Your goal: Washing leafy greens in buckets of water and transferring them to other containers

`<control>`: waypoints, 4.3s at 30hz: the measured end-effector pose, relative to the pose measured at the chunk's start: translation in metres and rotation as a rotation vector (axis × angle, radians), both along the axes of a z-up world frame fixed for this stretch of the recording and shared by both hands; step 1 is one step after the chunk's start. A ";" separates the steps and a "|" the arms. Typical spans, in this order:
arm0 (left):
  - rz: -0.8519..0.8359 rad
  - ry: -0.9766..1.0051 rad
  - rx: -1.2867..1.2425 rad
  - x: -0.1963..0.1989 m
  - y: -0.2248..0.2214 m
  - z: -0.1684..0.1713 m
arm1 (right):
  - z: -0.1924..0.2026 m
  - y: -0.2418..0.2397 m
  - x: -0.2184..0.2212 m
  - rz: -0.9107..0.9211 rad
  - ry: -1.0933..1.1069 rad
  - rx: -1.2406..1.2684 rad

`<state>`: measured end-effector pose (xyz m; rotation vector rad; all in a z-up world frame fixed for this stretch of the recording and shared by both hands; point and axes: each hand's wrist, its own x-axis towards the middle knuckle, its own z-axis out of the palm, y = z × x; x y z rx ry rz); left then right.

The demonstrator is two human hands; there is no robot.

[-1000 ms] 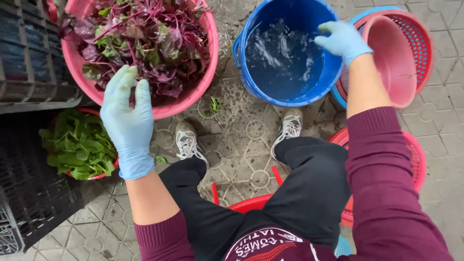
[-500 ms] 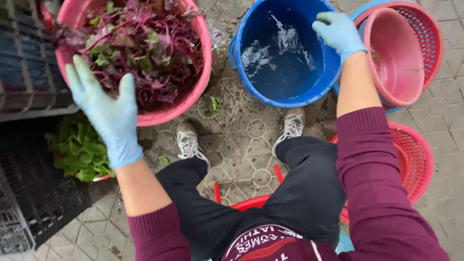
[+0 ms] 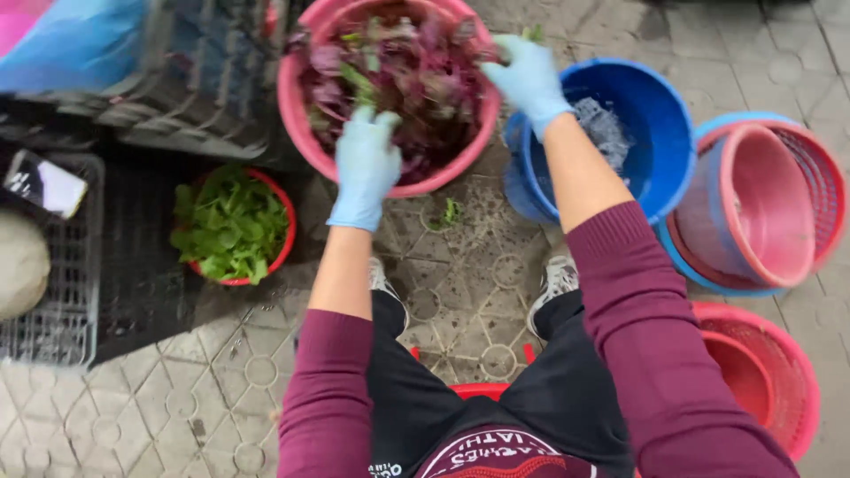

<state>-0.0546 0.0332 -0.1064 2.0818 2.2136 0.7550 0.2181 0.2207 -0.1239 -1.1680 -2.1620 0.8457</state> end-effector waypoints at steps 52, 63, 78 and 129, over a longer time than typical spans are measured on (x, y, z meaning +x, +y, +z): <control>0.113 -1.592 0.196 -0.085 0.068 -0.026 | 0.159 -0.039 -0.116 0.207 0.095 -0.104; 0.236 -1.393 0.011 -0.087 0.056 -0.020 | 0.172 -0.064 -0.139 0.171 0.059 0.549; 0.336 -0.616 -0.207 -0.047 0.056 -0.074 | 0.107 -0.069 -0.107 0.109 -0.174 -0.200; 0.036 -0.016 -0.246 -0.021 0.008 -0.038 | 0.037 0.040 -0.109 0.188 -0.660 0.486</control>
